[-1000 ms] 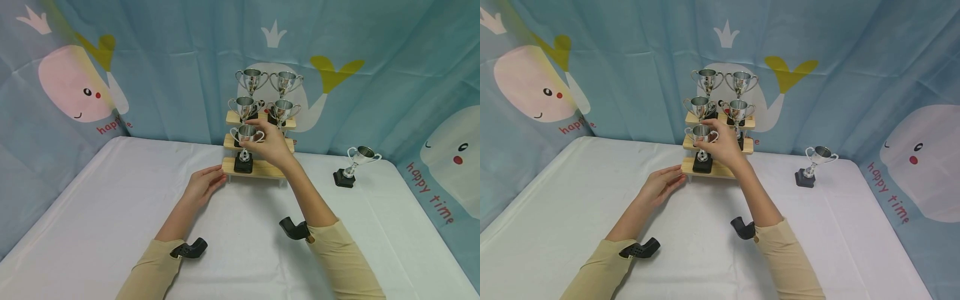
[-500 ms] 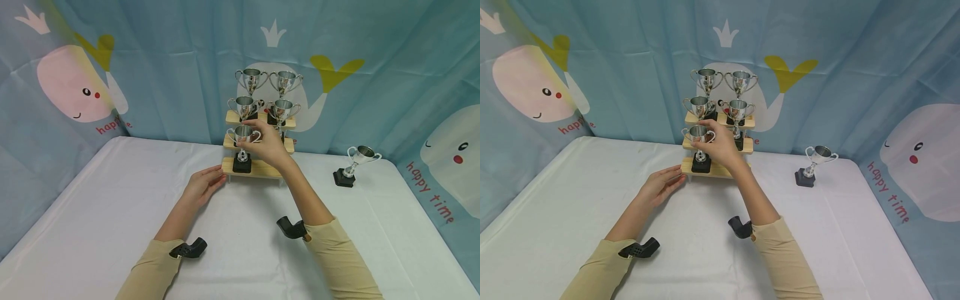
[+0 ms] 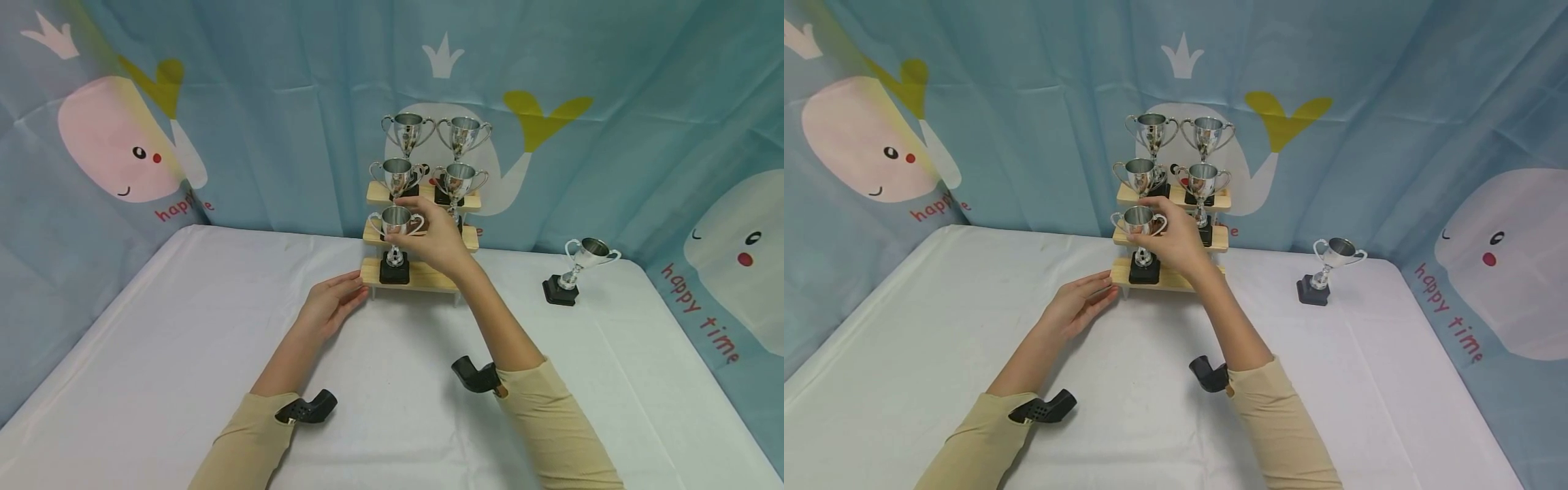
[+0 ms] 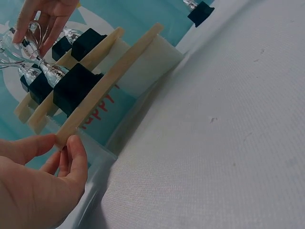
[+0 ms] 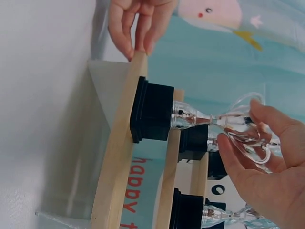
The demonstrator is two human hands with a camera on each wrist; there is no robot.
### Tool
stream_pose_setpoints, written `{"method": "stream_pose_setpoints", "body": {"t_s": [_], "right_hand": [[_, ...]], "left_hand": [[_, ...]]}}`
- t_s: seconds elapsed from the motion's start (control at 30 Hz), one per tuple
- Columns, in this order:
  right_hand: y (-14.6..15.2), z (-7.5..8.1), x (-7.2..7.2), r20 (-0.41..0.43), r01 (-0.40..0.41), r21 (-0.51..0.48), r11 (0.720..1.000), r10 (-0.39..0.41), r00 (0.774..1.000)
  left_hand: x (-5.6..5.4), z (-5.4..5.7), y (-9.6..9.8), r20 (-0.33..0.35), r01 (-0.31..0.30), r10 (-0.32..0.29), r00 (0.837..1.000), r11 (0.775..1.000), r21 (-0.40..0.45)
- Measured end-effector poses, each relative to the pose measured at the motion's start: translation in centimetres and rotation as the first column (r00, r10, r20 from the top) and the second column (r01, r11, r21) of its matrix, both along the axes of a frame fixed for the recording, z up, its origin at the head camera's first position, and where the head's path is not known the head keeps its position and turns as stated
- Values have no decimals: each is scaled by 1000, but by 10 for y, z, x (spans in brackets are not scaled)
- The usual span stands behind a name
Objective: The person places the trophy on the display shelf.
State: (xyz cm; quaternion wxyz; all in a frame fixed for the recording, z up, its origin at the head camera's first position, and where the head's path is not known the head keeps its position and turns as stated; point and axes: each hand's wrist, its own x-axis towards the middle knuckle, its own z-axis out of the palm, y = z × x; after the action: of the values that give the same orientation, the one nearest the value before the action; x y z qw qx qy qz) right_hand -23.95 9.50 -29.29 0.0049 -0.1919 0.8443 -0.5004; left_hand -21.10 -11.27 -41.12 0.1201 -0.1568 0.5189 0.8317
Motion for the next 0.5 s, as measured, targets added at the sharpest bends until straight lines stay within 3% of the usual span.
{"method": "stream_pose_setpoints", "body": {"t_s": [0.5], "right_hand": [[-5, -7, 2, -17, 56, -27, 998, -57, 998]], "left_hand": [[0, 0, -1, 7, 6, -6, 1000, 1000, -3]]}}
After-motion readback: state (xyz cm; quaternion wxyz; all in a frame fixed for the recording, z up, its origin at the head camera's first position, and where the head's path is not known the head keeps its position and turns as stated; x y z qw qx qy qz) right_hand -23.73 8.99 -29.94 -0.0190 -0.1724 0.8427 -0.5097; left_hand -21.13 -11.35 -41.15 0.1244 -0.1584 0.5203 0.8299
